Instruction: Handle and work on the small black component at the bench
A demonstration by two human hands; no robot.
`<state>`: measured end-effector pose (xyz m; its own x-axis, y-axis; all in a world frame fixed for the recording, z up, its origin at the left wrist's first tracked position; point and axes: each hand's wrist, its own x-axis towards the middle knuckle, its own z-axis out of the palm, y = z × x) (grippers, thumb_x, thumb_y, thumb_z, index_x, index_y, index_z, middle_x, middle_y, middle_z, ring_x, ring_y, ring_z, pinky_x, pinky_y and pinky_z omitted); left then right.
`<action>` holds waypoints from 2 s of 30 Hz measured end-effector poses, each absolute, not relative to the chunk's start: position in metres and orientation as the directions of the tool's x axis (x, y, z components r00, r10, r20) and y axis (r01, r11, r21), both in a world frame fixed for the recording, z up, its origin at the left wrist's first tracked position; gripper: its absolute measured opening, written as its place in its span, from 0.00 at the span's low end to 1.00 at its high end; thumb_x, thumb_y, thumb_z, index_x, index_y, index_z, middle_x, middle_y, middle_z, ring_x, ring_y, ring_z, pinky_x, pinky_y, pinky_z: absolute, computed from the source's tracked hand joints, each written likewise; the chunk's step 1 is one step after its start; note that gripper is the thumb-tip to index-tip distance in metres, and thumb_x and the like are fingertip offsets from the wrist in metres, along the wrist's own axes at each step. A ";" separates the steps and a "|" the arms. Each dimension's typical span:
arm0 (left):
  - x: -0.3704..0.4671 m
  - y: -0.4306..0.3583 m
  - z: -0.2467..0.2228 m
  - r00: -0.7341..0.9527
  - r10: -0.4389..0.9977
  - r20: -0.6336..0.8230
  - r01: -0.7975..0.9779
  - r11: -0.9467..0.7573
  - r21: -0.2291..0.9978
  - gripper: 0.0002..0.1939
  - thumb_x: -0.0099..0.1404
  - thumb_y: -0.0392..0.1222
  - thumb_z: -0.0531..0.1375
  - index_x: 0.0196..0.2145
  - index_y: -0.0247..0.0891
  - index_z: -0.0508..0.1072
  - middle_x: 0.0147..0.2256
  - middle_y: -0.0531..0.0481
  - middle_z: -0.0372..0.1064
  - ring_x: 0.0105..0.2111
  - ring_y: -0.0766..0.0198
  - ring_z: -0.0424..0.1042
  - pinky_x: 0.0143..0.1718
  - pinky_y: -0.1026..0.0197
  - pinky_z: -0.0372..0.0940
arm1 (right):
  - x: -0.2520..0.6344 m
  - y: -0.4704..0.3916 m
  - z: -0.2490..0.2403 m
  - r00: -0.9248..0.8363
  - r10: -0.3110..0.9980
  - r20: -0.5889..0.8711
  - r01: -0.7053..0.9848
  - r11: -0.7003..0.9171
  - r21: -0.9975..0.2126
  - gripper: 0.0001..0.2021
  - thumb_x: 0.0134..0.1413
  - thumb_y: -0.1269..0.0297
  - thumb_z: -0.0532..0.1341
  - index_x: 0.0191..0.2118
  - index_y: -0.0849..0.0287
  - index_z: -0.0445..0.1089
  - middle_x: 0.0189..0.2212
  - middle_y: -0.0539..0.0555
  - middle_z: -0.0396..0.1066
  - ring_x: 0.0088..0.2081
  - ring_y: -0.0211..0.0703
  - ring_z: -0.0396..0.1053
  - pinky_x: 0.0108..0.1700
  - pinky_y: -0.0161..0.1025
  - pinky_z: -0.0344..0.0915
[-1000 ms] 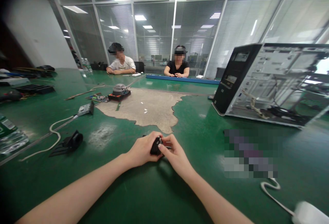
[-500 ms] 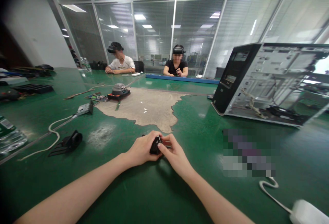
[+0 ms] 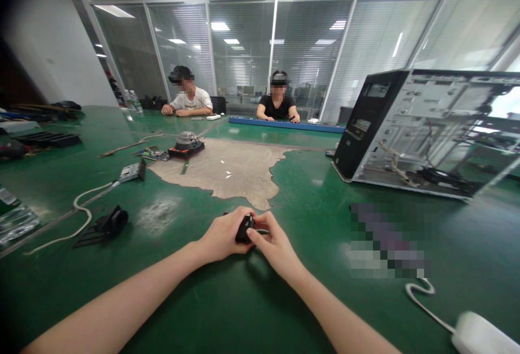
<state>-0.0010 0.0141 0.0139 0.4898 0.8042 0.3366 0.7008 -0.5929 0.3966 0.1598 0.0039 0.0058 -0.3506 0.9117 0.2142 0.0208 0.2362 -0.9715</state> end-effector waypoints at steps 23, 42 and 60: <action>0.000 0.015 0.014 0.491 0.802 0.340 0.703 -0.595 0.389 0.27 0.49 0.42 0.60 0.46 0.42 0.54 0.44 0.49 0.61 0.38 0.57 0.66 0.34 0.60 0.60 | 0.158 0.008 0.008 -0.321 0.936 0.141 0.065 0.170 -0.983 0.12 0.47 0.62 0.59 0.38 0.57 0.59 0.35 0.51 0.64 0.37 0.40 0.65 0.37 0.39 0.65; 0.000 0.015 0.013 0.481 0.812 0.331 0.701 -0.583 0.411 0.28 0.49 0.41 0.60 0.47 0.43 0.54 0.44 0.49 0.60 0.40 0.57 0.66 0.36 0.60 0.60 | 0.159 0.006 0.008 -0.344 0.925 0.161 0.016 0.177 -0.984 0.11 0.47 0.61 0.59 0.37 0.56 0.59 0.35 0.50 0.64 0.40 0.40 0.65 0.39 0.38 0.65; -0.001 0.014 0.012 0.512 0.787 0.345 0.677 -0.616 0.402 0.28 0.49 0.38 0.60 0.47 0.43 0.53 0.44 0.49 0.60 0.41 0.58 0.65 0.37 0.59 0.61 | 0.160 0.004 0.009 -0.354 0.917 0.186 -0.012 0.195 -0.981 0.11 0.45 0.62 0.61 0.35 0.56 0.59 0.33 0.50 0.64 0.39 0.39 0.64 0.40 0.38 0.64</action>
<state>-0.0009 0.0144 0.0120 0.5117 0.7870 0.3448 0.6769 -0.6164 0.4024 0.1596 0.0039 0.0087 -0.3539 0.9166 0.1862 -0.0118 0.1947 -0.9808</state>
